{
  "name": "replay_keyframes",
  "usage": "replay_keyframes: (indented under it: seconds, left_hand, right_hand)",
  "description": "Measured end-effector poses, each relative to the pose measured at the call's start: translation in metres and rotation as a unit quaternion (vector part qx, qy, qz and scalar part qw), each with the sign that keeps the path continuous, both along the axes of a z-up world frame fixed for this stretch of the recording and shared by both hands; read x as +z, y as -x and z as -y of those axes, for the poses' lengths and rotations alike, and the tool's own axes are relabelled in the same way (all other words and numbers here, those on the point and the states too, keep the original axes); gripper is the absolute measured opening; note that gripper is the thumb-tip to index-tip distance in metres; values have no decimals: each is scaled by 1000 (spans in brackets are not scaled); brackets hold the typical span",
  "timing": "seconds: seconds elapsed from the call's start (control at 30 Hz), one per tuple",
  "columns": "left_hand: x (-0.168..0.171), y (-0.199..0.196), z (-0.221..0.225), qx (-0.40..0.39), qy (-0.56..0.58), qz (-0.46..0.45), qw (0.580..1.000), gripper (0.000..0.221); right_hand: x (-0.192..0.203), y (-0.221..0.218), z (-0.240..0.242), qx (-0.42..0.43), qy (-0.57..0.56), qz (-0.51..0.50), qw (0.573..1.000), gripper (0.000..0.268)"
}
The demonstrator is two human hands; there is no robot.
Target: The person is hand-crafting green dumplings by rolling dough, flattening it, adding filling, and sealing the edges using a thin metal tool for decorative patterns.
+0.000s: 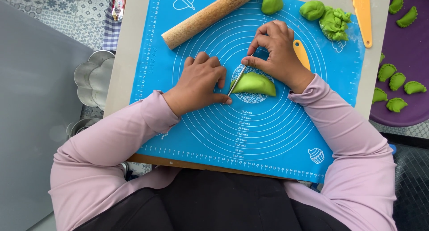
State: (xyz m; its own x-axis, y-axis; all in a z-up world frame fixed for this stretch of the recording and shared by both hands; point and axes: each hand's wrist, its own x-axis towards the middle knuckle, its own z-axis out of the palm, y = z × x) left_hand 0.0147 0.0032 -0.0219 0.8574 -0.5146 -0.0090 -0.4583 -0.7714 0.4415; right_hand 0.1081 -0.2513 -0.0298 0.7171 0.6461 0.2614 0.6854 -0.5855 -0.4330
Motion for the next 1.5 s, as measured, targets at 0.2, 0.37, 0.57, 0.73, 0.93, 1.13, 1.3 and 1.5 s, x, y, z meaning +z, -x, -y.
replay_keyframes:
  seconds: [0.2, 0.37, 0.57, 0.73, 0.93, 1.13, 1.3, 1.5]
  left_hand:
    - [-1, -5, -6, 17, -34, 7, 999, 63]
    - [4, -6, -9, 20, -43, -8, 999, 59]
    - [9, -9, -16, 19, -59, -9, 998, 56]
    - [14, -7, -21, 27, -75, -1, 997, 55]
    - [24, -3, -26, 28, -96, -13, 995, 48]
    - [17, 6, -20, 27, -112, 13, 993, 35]
    - [6, 8, -16, 9, -84, 100, 991, 29]
    - [7, 12, -10, -38, -23, 66, 997, 24]
  right_hand:
    - [-3, 0, -1, -34, 31, -11, 999, 45]
    - [-4, 1, -1, -47, 42, 0, 998, 49]
    - [-5, 2, -3, -58, 49, 40, 996, 55]
    - [-7, 1, -3, -57, 56, 67, 995, 58]
    - [-3, -7, 12, 6, 34, 61, 998, 59]
    - [5, -11, 23, 151, 3, 41, 988, 16]
    - [2, -5, 20, 143, -56, 89, 984, 12]
    - [8, -9, 30, 151, -19, 4, 988, 14]
